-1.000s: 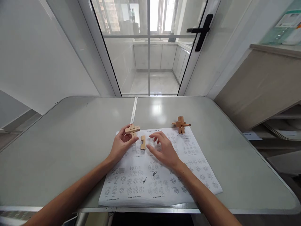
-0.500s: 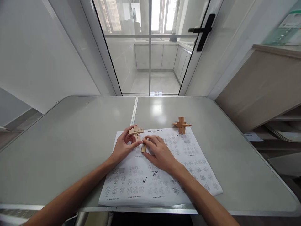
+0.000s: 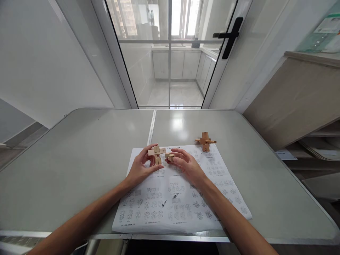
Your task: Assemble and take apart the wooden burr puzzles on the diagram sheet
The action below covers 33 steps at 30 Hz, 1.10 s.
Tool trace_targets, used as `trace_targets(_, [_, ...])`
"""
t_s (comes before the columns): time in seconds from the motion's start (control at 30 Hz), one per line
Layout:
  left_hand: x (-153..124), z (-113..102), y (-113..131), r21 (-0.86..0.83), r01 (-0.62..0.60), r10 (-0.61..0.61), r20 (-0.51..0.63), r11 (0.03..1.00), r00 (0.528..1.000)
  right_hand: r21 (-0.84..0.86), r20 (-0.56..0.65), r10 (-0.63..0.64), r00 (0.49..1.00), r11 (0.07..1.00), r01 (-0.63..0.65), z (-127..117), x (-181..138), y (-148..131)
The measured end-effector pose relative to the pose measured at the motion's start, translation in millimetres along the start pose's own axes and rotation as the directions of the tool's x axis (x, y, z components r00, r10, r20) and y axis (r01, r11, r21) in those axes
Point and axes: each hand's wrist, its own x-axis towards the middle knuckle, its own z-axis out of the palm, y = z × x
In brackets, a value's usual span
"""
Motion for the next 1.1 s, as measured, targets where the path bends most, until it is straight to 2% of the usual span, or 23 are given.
trace_targets(0.13, [-1, 0, -3, 0.022, -0.045, 0.044, 0.042, 0.999, 0.998, 0.111, 0.085, 0.034, 0.996, 0.993, -0.044, 6, -1, -3])
trace_targets(0.33, [-2, 0, -5, 0.104, -0.118, 0.111, 0.077, 0.987, 0.991, 0.086, 0.141, 0.033, 0.989, 0.995, -0.045, 8, -4, -1])
trace_targets(0.67, [-2, 2, -2, 0.170, -0.242, 0.217, 0.152, 0.955, 0.964, -0.059, 0.090, 0.020, 0.996, 0.998, -0.014, 7, -6, 6])
trace_targets(0.93, [-1, 0, -3, 0.156, -0.248, 0.220, 0.175, 0.956, 0.960, -0.111, 0.101, -0.010, 0.995, 0.994, 0.021, 6, -7, 7])
trace_targets(1.1, [-1, 0, -5, 0.175, -0.229, 0.199, 0.176, 0.958, 0.964, -0.154, 0.036, -0.006, 0.999, 0.988, 0.011, 8, -9, 4])
